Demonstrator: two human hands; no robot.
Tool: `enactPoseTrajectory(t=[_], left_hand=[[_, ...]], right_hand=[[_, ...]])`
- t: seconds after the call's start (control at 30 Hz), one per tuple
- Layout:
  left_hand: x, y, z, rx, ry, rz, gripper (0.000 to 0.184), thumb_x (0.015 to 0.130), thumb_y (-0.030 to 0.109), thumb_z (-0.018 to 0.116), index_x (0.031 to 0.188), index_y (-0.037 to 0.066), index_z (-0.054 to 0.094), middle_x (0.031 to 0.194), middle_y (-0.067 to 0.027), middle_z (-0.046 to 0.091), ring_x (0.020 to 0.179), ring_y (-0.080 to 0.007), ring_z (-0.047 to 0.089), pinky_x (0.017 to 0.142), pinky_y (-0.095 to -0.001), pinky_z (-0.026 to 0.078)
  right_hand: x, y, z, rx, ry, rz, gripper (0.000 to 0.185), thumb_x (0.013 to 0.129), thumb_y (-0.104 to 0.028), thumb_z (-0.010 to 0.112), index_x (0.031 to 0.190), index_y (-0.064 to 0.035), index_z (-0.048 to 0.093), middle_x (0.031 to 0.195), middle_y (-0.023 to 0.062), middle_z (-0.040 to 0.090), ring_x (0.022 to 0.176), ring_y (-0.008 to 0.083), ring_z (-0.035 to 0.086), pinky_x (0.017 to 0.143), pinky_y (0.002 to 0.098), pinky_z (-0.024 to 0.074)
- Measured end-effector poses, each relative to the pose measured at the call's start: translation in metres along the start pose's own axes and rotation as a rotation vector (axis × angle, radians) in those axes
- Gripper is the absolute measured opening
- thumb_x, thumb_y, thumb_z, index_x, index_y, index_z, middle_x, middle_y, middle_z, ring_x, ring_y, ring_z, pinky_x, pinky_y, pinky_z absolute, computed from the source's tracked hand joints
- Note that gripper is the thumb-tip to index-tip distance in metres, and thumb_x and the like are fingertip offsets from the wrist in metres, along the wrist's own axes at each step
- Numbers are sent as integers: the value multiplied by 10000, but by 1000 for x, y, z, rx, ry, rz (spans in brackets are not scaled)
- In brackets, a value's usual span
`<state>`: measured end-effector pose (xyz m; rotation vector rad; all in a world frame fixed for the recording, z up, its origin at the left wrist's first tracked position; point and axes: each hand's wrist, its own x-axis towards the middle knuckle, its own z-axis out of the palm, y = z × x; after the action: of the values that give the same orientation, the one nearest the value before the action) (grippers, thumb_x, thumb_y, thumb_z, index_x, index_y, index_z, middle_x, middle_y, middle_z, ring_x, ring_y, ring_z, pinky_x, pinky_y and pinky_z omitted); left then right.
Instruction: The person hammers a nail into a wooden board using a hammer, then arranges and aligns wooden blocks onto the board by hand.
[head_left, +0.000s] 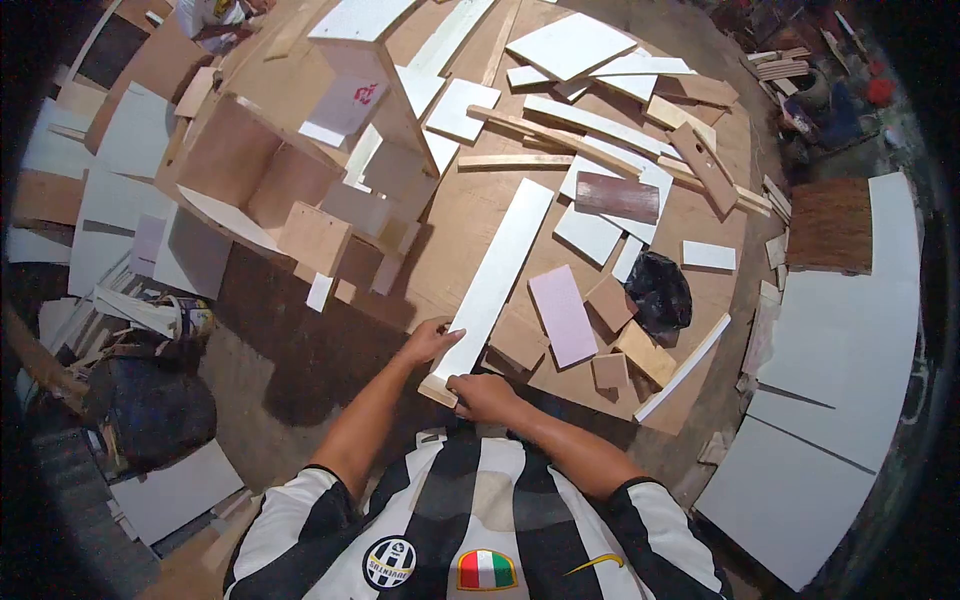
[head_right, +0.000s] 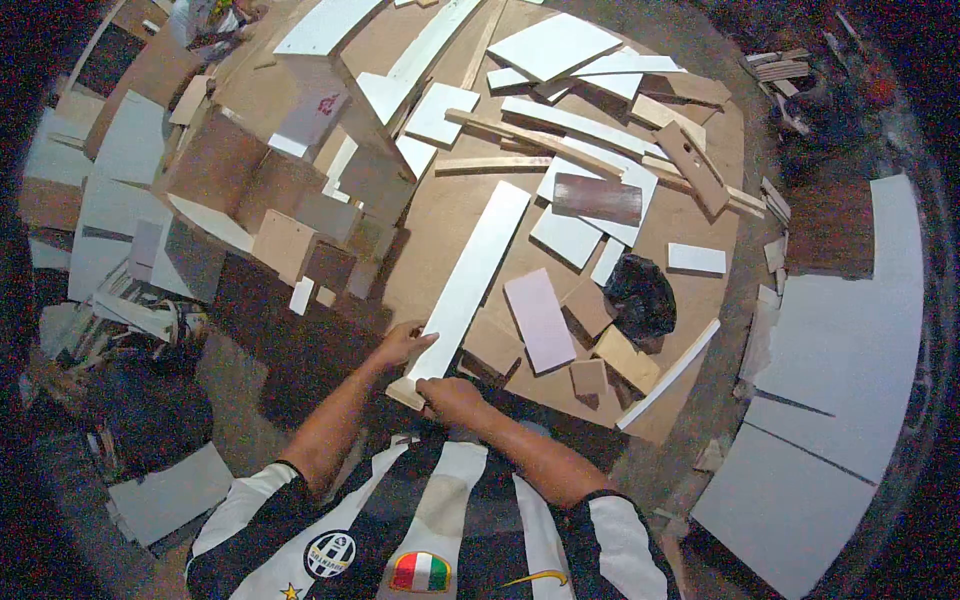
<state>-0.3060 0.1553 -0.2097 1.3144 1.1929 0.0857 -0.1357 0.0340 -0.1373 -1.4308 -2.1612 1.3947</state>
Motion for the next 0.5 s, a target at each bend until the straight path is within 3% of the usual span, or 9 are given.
enactPoseTrajectory(t=[0.13,0.17,0.23,0.27,0.37,0.4,0.47,0.5], left_hand=[[1,5,5,286,138,54,472,908,313,768,1219,-29,675,1089,-141,742,917,-225,705,857,-375,547],[8,-9,6,280,139,46,472,908,313,768,1219,-29,675,1089,-141,742,917,-225,705,857,-375,547],[38,-56,6,105,347,147,474,909,335,763,1212,-22,686,1049,-144,745,912,-213,697,840,-372,548],[45,-66,3,-79,357,78,472,907,342,763,1195,-26,698,1017,-131,746,907,-187,684,827,-361,548],[36,-38,-13,-42,380,131,415,889,322,785,1121,-16,723,882,-103,725,822,-155,648,758,-323,526],[40,-43,-18,46,337,133,410,903,320,774,1129,-17,721,892,-87,727,821,-138,638,754,-324,517],[47,-49,-19,11,281,116,414,912,327,763,1136,-18,720,908,-89,731,822,-134,635,753,-327,515],[49,-51,-19,-24,226,96,419,921,334,752,1143,-20,719,924,-90,736,823,-131,633,752,-331,512]], right_hand=[[8,10,24,-123,58,-27,333,834,-252,714,1114,-123,587,947,137,682,830,365,705,663,503,561],[12,10,28,-155,73,-36,330,831,-242,709,1109,-122,578,951,135,672,819,368,704,643,509,557],[23,4,23,-135,118,-61,306,834,-206,693,1095,-100,575,926,143,672,822,387,707,673,520,564],[29,4,19,-115,170,-85,281,837,-169,678,1080,-77,572,901,151,673,825,405,709,704,531,571],[40,21,16,-173,97,-109,306,862,-163,639,1153,-93,577,907,171,671,855,406,706,720,537,570],[44,33,13,-199,30,-48,405,893,-172,610,1294,-131,572,1065,219,672,991,423,684,833,560,548],[37,74,26,-426,376,49,515,920,-230,614,1427,-210,528,1309,248,598,1178,443,602,911,601,499],[31,79,16,-427,375,49,515,920,-230,614,1427,-210,528,1309,248,598,1178,443,602,911,601,499]])
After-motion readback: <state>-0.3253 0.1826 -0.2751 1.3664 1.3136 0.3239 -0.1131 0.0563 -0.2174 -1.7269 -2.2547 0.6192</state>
